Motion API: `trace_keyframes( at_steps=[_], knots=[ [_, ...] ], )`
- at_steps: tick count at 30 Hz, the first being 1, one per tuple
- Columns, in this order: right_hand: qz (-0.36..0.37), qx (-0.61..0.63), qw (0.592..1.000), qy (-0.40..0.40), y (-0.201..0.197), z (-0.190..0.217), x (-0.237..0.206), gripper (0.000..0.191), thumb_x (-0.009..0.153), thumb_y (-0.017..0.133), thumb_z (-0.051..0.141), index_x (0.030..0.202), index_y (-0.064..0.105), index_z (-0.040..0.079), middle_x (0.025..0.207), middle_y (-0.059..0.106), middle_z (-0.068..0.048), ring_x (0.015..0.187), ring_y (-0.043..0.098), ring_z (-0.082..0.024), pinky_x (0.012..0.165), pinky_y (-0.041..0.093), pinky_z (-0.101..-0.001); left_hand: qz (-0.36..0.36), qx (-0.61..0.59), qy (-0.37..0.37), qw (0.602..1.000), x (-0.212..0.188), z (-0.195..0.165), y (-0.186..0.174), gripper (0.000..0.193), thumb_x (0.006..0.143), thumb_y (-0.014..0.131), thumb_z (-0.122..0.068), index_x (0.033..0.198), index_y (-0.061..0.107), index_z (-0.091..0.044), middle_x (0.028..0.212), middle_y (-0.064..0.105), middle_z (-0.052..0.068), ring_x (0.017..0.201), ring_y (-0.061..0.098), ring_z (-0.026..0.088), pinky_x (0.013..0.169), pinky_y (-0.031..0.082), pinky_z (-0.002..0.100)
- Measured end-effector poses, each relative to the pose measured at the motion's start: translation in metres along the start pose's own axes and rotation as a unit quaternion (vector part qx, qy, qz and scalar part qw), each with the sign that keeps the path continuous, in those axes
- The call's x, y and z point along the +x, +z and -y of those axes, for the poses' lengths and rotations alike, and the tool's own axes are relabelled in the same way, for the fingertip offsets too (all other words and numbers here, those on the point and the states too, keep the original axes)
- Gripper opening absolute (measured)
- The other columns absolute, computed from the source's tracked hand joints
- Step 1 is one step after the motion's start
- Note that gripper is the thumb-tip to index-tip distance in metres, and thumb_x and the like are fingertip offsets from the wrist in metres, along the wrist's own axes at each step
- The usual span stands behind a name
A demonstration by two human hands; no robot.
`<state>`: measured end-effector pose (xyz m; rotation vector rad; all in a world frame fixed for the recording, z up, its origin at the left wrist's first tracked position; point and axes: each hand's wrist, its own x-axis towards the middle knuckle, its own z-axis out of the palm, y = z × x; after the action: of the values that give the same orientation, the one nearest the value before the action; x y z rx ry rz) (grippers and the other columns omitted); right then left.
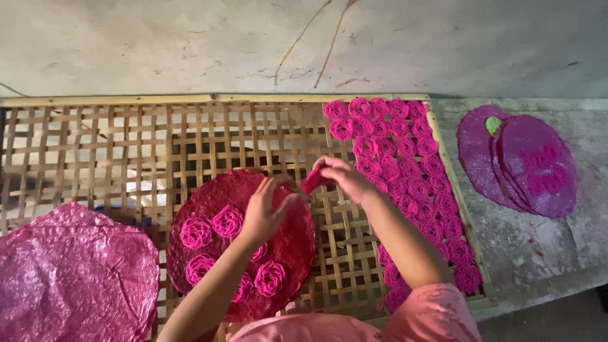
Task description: The person arranges pre-formed pink yarn roses onto circular pink glittery bases on a wooden lattice table. They repeatedly pick up roses from a tray and place them in a pattern on the bases, occasionally adjusting the position of the bases.
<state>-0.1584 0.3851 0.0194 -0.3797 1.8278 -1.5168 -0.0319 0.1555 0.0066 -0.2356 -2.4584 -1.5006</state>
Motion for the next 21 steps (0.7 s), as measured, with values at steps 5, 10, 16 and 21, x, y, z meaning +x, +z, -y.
trace_keyframes(
  at_steps=[5,10,16,21],
  knots=[
    [0.029,-0.057,0.995,-0.075,0.022,-0.001,-0.013,0.018,0.100,0.058,0.028,0.104,0.065,0.013,0.093,0.068,-0.001,0.089,0.065,-0.012,0.086,0.056,-0.0266,0.048,-0.009,-0.100,0.994,0.012,-0.030,-0.005,0.020,0.097,0.065,-0.021,0.109,0.072,-0.007,0.099,0.076,0.010,0.080,0.073,0.023,0.072,0.060,0.038],
    [-0.063,0.068,0.993,-0.076,0.043,-0.020,-0.016,0.040,0.097,0.061,0.045,0.117,0.067,0.011,0.099,0.070,-0.002,0.089,0.066,-0.014,0.085,0.057,-0.0266,0.071,-0.061,-0.232,0.968,0.009,-0.015,-0.009,0.019,0.101,0.060,-0.017,0.110,0.072,-0.005,0.087,0.075,0.011,0.066,0.065,0.021,0.059,0.053,0.035],
    [-0.009,0.258,0.965,-0.049,0.068,-0.063,-0.017,0.046,0.089,0.067,0.047,0.119,0.067,0.012,0.113,0.072,-0.003,0.106,0.067,-0.013,0.097,0.057,-0.0251,0.088,-0.433,-0.314,0.840,-0.002,0.026,0.004,0.025,0.103,0.054,-0.021,0.113,0.064,0.000,0.097,0.073,0.012,0.085,0.076,0.019,0.082,0.066,0.032],
    [-0.069,0.352,0.931,-0.061,0.072,-0.096,-0.008,0.025,0.099,0.077,0.023,0.111,0.068,0.003,0.110,0.070,-0.011,0.098,0.065,-0.022,0.091,0.054,-0.0364,0.069,-0.404,-0.322,0.853,-0.008,0.039,0.007,0.028,0.104,0.056,-0.024,0.120,0.063,-0.002,0.106,0.072,0.011,0.096,0.071,0.023,0.087,0.062,0.038]
  ],
)
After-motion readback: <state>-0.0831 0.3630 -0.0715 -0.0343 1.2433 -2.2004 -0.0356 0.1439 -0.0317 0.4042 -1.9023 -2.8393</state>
